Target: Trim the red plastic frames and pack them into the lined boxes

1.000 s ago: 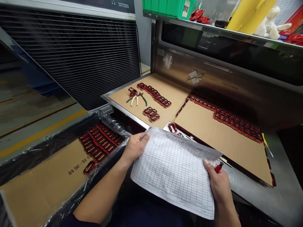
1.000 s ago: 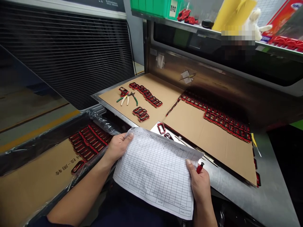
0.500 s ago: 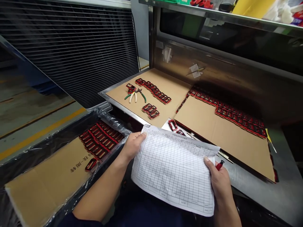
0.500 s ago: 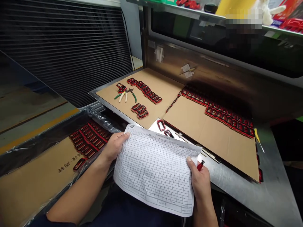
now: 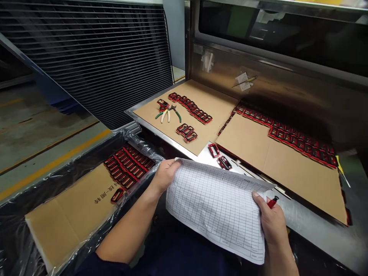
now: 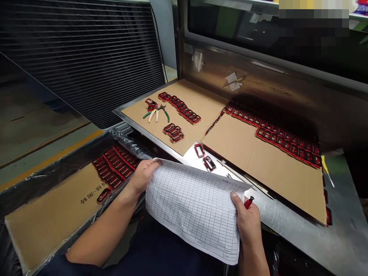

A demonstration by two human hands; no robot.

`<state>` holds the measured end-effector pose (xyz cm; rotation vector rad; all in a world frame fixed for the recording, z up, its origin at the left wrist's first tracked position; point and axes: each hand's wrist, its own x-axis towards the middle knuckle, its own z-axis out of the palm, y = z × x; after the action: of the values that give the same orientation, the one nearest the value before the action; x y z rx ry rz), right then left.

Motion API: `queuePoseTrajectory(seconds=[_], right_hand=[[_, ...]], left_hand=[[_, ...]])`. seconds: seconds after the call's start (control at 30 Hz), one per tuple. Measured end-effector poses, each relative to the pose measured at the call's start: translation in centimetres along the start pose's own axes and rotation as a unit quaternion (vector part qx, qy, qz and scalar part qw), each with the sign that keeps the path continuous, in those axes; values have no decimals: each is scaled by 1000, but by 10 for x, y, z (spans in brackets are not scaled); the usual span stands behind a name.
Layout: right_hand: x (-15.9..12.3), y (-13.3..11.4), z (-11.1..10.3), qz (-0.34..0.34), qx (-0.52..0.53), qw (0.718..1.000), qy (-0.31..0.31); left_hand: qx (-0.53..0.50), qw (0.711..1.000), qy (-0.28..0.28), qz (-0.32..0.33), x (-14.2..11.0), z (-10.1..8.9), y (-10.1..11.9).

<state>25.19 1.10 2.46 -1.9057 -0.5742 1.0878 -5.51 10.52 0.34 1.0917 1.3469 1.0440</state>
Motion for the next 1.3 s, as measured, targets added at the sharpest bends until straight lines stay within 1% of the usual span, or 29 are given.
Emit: queuePoseTrajectory(seconds=[0.1,0.27,0.47,0.63,0.83,1.0,1.1,1.17,1.3], right_hand=[[3,1,0,-13,5,1000,-11],[1,2,3,-19,24,999,-16],[2,5,4,-13,18,1000,-22],[5,5,2,4,28,999,-46],[-4,-4,7,-29,25,999,-27],[-2,-3,5,-14,12,1000,-16],[0,-3,3,2,6,1000,-22],[-1,-4,2,1,-4,1000,-20],[-6,-9,6,-17,-4,1000,2]], left_hand=[[23,1000,7,12,1,-1,1],[51,998,10,27,3,0,8],[77,997,16,19,6,4,7],[94,995,25,23,8,4,8],[109,993,31,28,8,2,9],[108,993,33,41,6,1,8],[101,993,33,49,4,1,10],[95,993,35,54,2,1,12],[76,994,38,62,0,1,17]])
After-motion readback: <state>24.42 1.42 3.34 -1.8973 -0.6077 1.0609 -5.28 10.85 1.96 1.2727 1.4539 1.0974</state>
